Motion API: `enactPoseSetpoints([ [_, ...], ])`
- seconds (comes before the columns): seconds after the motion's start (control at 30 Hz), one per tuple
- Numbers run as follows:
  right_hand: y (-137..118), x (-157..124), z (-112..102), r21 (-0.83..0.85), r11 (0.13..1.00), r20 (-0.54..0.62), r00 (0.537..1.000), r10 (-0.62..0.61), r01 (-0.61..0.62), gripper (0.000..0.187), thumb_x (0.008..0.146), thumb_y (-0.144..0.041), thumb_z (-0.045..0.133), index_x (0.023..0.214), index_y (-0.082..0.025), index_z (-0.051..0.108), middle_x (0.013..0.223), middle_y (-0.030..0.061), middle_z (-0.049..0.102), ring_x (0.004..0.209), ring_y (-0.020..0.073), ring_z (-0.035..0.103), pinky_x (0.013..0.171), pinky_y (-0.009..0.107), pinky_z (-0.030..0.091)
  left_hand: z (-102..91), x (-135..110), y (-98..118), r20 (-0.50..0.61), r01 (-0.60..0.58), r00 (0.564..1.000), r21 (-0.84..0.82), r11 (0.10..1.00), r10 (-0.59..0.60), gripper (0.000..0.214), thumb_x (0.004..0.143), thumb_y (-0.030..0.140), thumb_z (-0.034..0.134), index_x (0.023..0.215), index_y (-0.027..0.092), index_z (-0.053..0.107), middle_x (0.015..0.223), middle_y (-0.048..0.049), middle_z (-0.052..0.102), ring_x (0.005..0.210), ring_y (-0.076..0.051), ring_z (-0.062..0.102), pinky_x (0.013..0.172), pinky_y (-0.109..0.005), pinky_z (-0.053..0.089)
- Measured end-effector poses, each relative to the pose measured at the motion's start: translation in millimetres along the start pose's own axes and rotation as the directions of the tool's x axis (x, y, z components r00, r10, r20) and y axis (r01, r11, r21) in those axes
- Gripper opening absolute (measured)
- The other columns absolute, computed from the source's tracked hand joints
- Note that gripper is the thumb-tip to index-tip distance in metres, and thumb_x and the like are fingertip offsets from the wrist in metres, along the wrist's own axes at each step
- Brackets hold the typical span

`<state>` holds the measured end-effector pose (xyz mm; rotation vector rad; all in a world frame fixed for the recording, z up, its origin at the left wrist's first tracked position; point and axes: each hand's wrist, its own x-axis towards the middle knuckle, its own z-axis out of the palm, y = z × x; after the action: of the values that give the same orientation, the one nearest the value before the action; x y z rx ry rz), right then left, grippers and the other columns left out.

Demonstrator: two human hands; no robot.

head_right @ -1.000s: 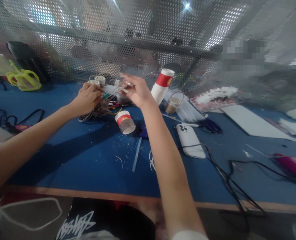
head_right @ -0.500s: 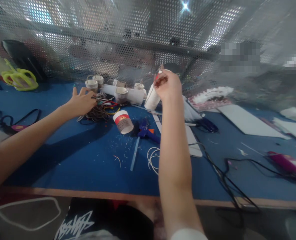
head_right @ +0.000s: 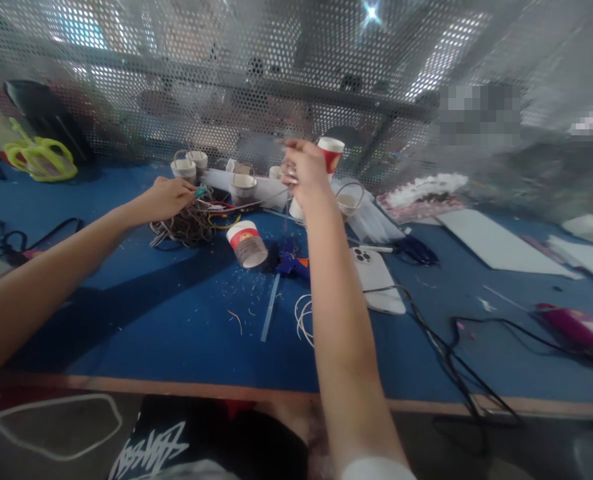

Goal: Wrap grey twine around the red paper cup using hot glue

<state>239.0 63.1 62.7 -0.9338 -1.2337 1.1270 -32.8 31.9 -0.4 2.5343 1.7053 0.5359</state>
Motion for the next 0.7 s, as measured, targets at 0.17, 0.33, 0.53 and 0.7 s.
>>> enactPoseSetpoints([
  [0.17,11.3,-13.0,30.3,-0.127,0.992,0.231,0.971,0.057,-0.028,0.019,0.085,-0.002,0.050,0.081,-0.020,0.054,0.050,-0.0116,0.033,0.040,0.0046,0.023,0.039,0.015,0.019,-7.2,0.7,14.1,0.040,0.041,0.999,-0.119,0.992,-0.037,0.041,0.096,0.029,0.032,0.065,0.017,0.056,0.069,-0.0053,0.063,0.071,-0.016,0.059,0.085,-0.035,0.050],
  [0.33,15.2,-16.5,39.4,-0.173,0.985,0.217,0.976,0.014,0.025,0.020,0.088,-0.003,0.047,0.080,-0.021,0.054,0.050,-0.0103,0.032,0.041,0.0055,0.025,0.039,0.015,0.020,-15.1,-7.8,28.3,0.057,-0.088,0.993,-0.189,0.978,0.100,0.034,0.094,0.038,0.044,0.077,0.016,0.064,0.109,-0.0100,0.072,0.107,-0.022,0.061,0.101,-0.036,0.044],
  [0.53,12.5,-22.3,39.0,-0.360,0.932,0.360,0.926,0.112,0.027,0.013,0.093,-0.018,0.061,0.081,-0.021,0.057,0.051,-0.0107,0.031,0.041,0.0044,0.024,0.040,0.017,0.018,-20.4,-11.7,30.2,0.158,-0.231,0.940,-0.358,0.905,0.303,0.027,0.089,0.037,0.051,0.074,0.017,0.061,0.129,-0.0092,0.068,0.113,-0.021,0.063,0.099,-0.033,0.046],
  [0.7,10.9,-26.8,33.7,-0.565,0.824,0.523,0.796,0.306,0.055,0.031,0.092,-0.049,0.066,0.081,-0.020,0.063,0.048,-0.0093,0.035,0.040,0.0058,0.027,0.038,0.020,0.019,-15.8,-7.1,27.3,-0.044,-0.188,0.982,-0.361,0.913,0.185,0.019,0.089,0.027,0.048,0.072,0.018,0.051,0.094,-0.0050,0.068,0.092,-0.016,0.062,0.087,-0.030,0.047],
])
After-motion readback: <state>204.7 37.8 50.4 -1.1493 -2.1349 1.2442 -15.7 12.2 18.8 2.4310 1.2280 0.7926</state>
